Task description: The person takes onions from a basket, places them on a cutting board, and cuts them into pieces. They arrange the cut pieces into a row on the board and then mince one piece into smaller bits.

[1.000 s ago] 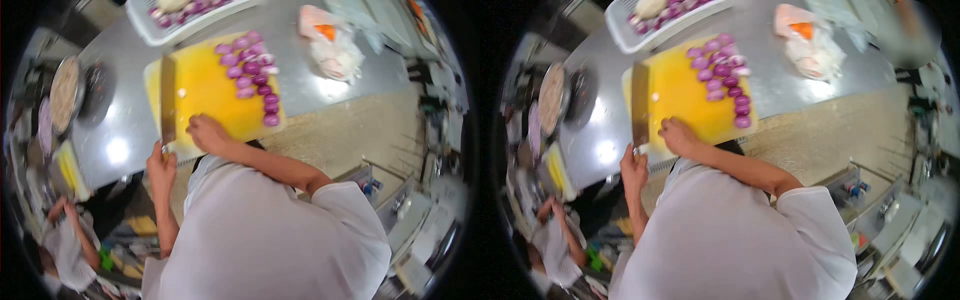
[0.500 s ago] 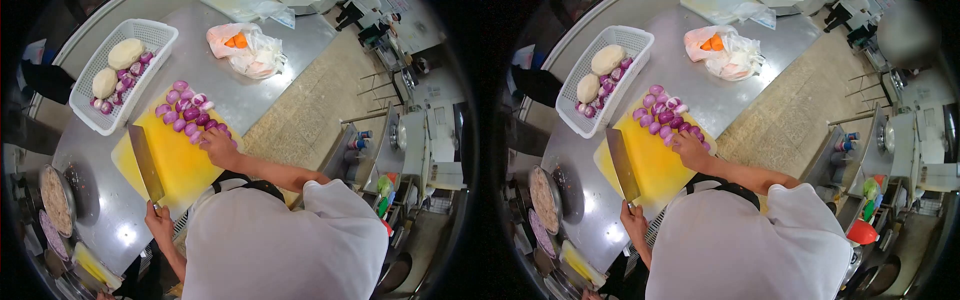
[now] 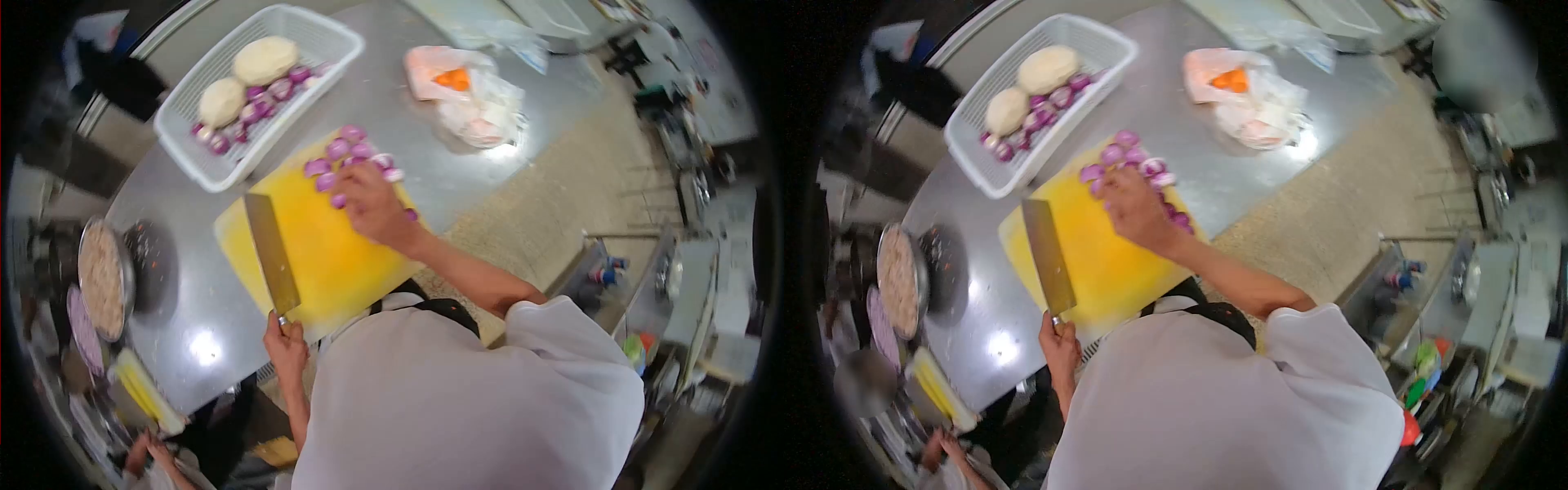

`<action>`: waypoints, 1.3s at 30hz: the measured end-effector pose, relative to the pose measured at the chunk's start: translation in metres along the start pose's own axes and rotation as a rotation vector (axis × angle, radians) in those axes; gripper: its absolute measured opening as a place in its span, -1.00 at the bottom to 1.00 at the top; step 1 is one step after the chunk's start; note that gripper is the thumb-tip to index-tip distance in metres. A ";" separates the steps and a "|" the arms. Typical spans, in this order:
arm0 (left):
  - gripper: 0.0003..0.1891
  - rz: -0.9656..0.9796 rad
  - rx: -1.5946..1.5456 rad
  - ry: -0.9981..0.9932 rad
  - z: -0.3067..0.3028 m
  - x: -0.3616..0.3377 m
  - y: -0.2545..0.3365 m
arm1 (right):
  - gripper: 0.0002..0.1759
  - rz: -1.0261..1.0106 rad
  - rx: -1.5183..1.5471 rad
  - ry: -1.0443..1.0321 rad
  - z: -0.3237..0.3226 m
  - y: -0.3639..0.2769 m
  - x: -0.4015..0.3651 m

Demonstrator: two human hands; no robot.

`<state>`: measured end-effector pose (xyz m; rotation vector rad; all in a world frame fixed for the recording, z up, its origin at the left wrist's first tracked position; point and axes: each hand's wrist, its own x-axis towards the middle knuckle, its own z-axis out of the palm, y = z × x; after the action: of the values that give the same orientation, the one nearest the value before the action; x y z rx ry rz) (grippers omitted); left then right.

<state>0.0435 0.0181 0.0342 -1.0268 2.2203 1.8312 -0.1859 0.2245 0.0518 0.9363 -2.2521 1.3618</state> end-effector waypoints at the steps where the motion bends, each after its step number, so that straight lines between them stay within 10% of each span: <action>1: -0.72 -0.018 0.001 0.055 -0.003 -0.003 0.001 | -0.65 -0.038 -0.006 0.054 0.003 0.001 0.008; 10: -0.66 -0.086 0.045 0.088 0.010 -0.001 0.001 | -0.77 -0.043 -0.014 0.131 0.017 0.065 0.146; 14: -0.61 -0.041 0.161 0.101 0.017 0.005 -0.017 | -0.63 0.392 -0.543 -0.527 0.057 0.145 0.243; 17: -0.61 -0.044 0.192 0.128 0.022 0.003 -0.003 | -0.61 0.307 -0.808 -0.892 0.090 0.172 0.253; 21: -0.60 0.028 0.261 0.160 0.025 0.009 -0.003 | -0.54 0.281 -0.873 -0.913 0.120 0.192 0.249; 34: -0.76 0.173 0.394 0.132 0.006 0.001 0.009 | -0.28 0.223 0.062 -0.296 0.065 0.141 0.215; 39: -0.74 0.048 0.170 0.186 -0.004 -0.002 -0.006 | -0.48 0.281 0.262 -0.621 0.053 0.012 0.057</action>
<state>0.0494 0.0156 0.0317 -1.1616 2.4759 1.5888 -0.2328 0.1613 0.0522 1.3160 -2.7876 1.6966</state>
